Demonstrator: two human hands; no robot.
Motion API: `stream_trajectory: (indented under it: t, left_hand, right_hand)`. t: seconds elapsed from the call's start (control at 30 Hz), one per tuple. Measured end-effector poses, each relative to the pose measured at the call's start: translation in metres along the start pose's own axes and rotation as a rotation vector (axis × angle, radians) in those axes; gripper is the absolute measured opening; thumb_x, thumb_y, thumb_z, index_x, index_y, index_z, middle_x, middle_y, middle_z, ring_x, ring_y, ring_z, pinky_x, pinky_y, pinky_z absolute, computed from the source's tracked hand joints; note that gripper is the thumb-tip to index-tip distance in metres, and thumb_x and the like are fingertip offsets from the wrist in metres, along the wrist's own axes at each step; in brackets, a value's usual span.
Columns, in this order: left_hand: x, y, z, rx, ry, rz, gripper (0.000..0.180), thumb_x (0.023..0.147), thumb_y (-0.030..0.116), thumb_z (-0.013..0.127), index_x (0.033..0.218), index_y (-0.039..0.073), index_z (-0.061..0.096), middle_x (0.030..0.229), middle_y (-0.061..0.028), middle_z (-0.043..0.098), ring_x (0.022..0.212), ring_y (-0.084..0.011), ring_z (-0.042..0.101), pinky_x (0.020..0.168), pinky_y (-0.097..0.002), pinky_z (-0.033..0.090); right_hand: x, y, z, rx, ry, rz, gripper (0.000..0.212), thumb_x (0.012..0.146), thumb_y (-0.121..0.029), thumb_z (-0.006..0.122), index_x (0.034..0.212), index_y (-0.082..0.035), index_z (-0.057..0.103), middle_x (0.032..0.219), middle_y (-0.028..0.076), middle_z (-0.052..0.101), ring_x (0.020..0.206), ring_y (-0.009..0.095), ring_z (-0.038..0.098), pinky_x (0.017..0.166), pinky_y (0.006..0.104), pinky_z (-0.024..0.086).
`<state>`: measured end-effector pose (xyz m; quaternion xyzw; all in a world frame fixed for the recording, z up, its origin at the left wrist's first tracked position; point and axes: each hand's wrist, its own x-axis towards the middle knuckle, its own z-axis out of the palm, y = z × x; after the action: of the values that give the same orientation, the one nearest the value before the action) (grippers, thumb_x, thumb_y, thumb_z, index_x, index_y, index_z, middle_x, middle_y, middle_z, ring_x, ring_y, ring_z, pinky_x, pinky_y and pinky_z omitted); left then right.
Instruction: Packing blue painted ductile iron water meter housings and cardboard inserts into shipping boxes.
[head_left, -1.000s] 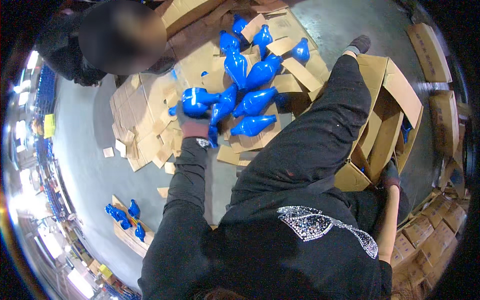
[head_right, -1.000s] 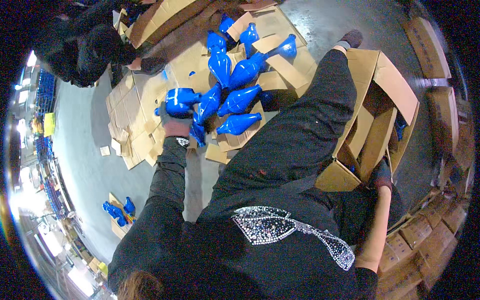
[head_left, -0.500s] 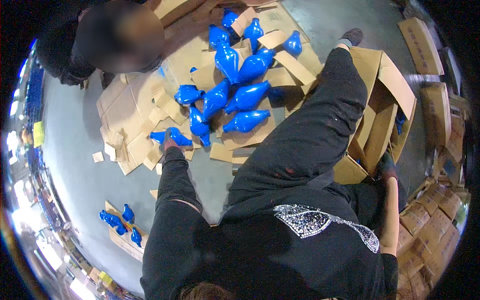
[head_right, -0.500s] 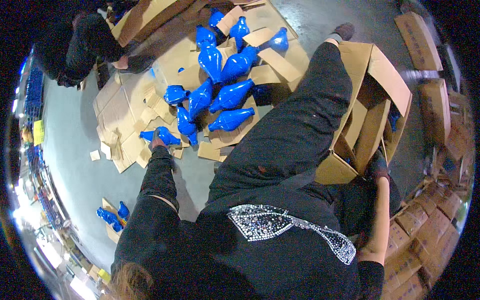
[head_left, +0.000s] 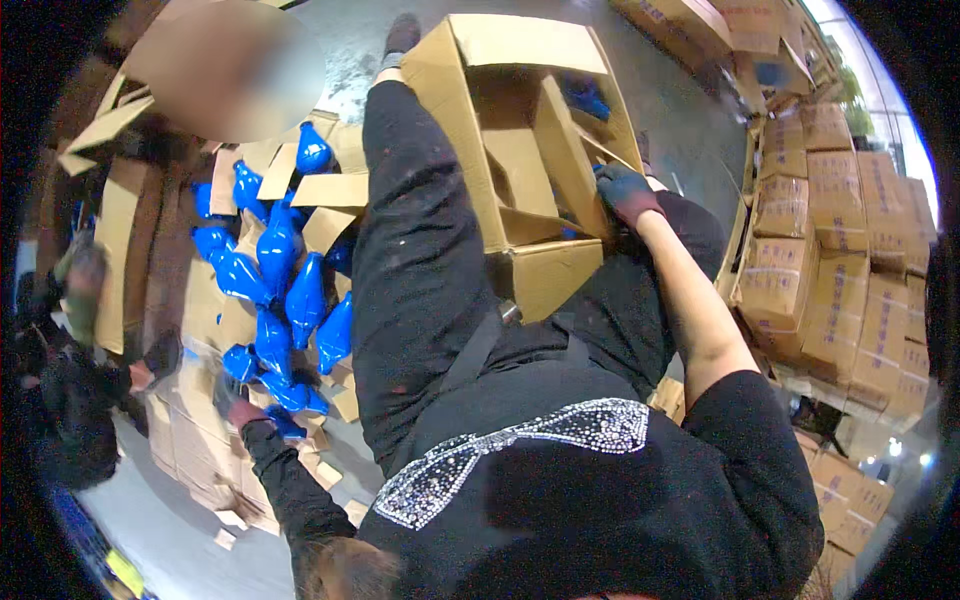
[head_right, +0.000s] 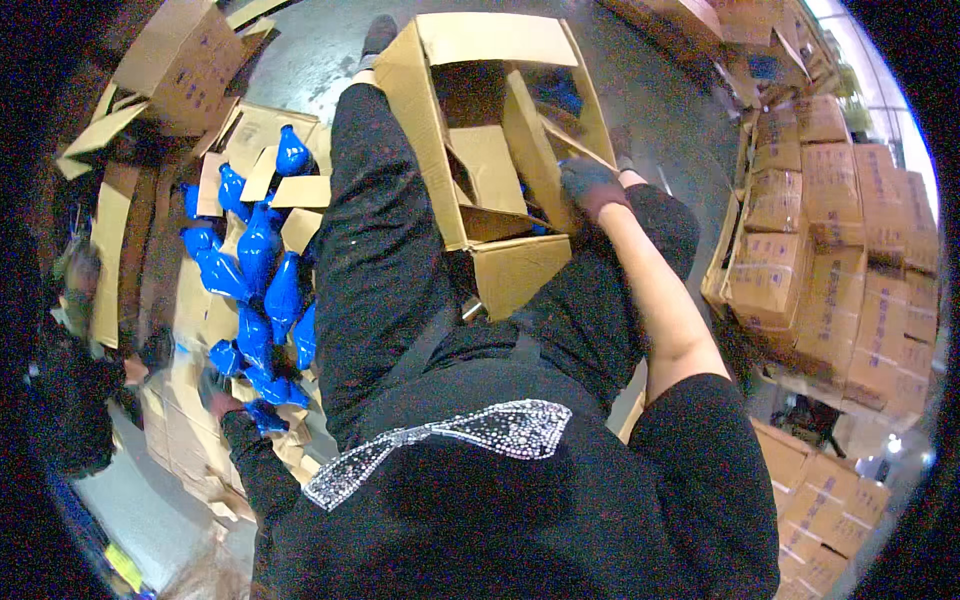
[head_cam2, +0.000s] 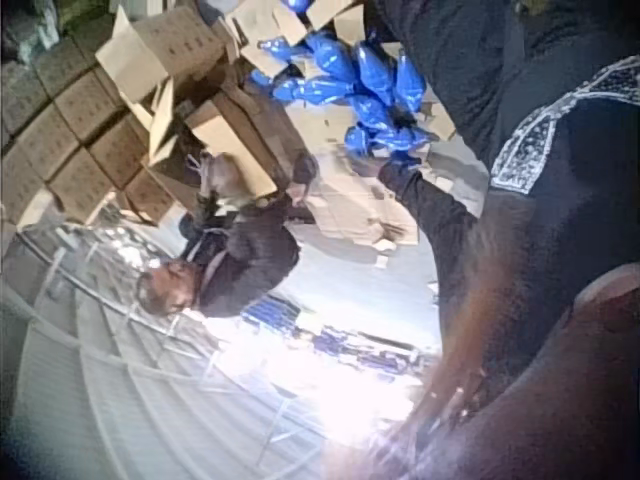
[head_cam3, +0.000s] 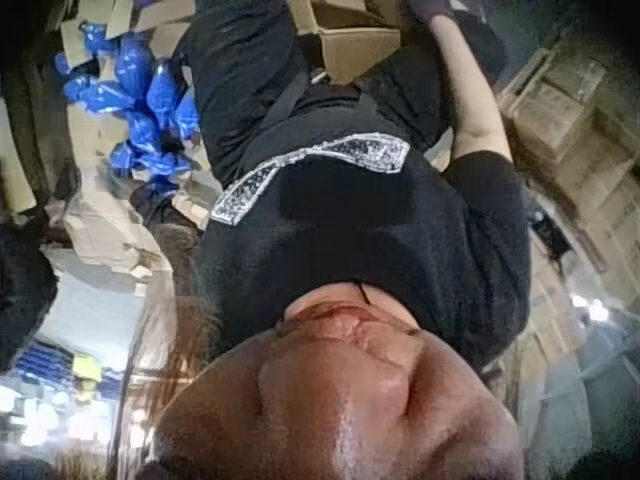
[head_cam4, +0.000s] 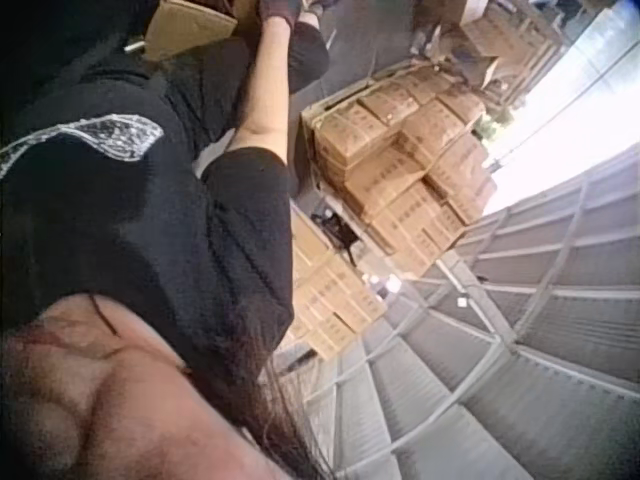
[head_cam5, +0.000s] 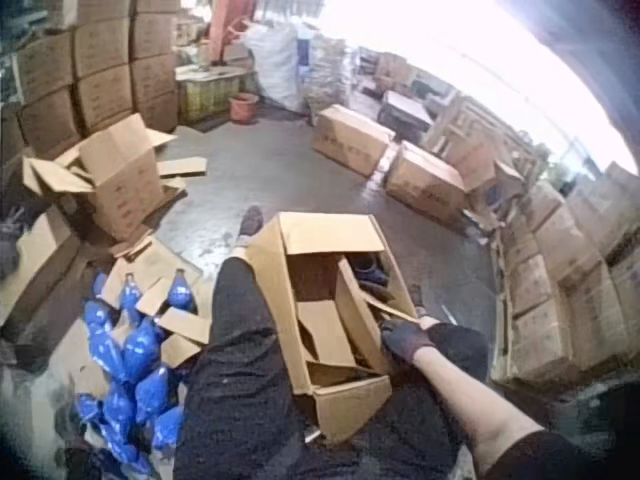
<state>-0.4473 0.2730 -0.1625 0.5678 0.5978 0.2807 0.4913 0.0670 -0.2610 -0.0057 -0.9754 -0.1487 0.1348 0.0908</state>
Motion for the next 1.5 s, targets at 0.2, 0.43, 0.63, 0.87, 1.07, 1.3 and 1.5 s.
stream_trajectory:
  t: [0.2, 0.43, 0.63, 0.87, 1.07, 1.3, 1.5]
  left_hand:
    - [-0.05, 0.16, 0.097, 0.075, -0.315, 0.572, 0.032, 0.088, 0.018, 0.054, 0.114, 0.0, 0.054, 0.112, -0.0122, 0.056, 0.104, -0.021, 0.056, 0.086, -0.033, 0.047]
    - [-0.156, 0.276, 0.211, -0.173, -0.702, 0.354, 0.026, 0.088, 0.013, 0.054, 0.111, 0.0, 0.057, 0.104, -0.008, 0.06, 0.099, -0.016, 0.056, 0.081, -0.0293, 0.049]
    - [-0.272, 0.288, 0.29, -0.088, -1.341, 0.283, 0.058, 0.075, 0.018, 0.072, 0.126, 0.005, 0.045, 0.113, -0.0119, 0.055, 0.102, -0.0195, 0.055, 0.085, -0.0314, 0.046]
    - [-0.322, 0.281, 0.299, -0.213, -1.301, 0.475, 0.09, 0.061, 0.036, 0.082, 0.129, 0.004, 0.034, 0.12, -0.0145, 0.048, 0.112, -0.0251, 0.048, 0.094, -0.0362, 0.041]
    - [-0.311, 0.262, 0.295, -0.036, -1.082, 0.744, 0.084, 0.059, 0.04, 0.081, 0.123, 0.004, 0.04, 0.115, -0.0162, 0.05, 0.107, -0.0321, 0.052, 0.092, -0.0387, 0.042]
    - [-0.305, 0.26, 0.29, -0.106, -1.037, 0.88, 0.089, 0.058, 0.042, 0.082, 0.125, 0.003, 0.039, 0.118, -0.0179, 0.05, 0.108, -0.0326, 0.052, 0.093, -0.0407, 0.042]
    - [-0.302, 0.255, 0.29, -0.106, -1.047, 0.913, 0.089, 0.058, 0.045, 0.081, 0.124, 0.002, 0.039, 0.117, -0.0186, 0.049, 0.109, -0.0336, 0.05, 0.094, -0.0414, 0.041]
  right_hand:
    - [-0.013, -0.023, -0.022, -0.052, -0.174, -0.116, 0.034, 0.085, -0.026, 0.04, 0.106, -0.01, 0.062, 0.111, 0.015, 0.059, 0.106, 0.032, 0.054, 0.091, 0.0408, 0.041]
    - [-0.038, 0.007, -0.045, 0.324, 0.239, 0.092, 0.026, 0.08, -0.021, 0.057, 0.098, -0.004, 0.066, 0.102, 0.013, 0.065, 0.098, 0.022, 0.06, 0.089, 0.0316, 0.044]
    - [-0.073, -0.04, -0.07, 0.365, 0.569, -0.542, 0.019, 0.078, 0.0, 0.054, 0.095, -0.004, 0.059, 0.105, 0.015, 0.061, 0.099, 0.027, 0.058, 0.088, 0.0352, 0.045]
    - [-0.072, -0.098, -0.03, 0.672, 0.514, -0.632, 0.017, 0.078, -0.004, 0.055, 0.093, -0.007, 0.05, 0.1, 0.016, 0.061, 0.093, 0.031, 0.06, 0.081, 0.0368, 0.047]
    - [-0.067, -0.105, -0.009, 0.734, 0.485, -0.754, 0.025, 0.074, -0.006, 0.059, 0.096, -0.007, 0.048, 0.101, 0.018, 0.058, 0.089, 0.032, 0.059, 0.076, 0.0353, 0.047]
    - [-0.073, -0.113, -0.01, 0.637, 0.535, -0.844, 0.05, 0.061, -0.027, 0.072, 0.098, -0.005, 0.047, 0.102, 0.02, 0.057, 0.092, 0.035, 0.056, 0.078, 0.0404, 0.045]
    - [-0.075, -0.115, -0.004, 0.697, 0.506, -0.828, 0.051, 0.059, -0.029, 0.073, 0.096, -0.005, 0.048, 0.101, 0.02, 0.057, 0.092, 0.036, 0.056, 0.078, 0.0401, 0.044]
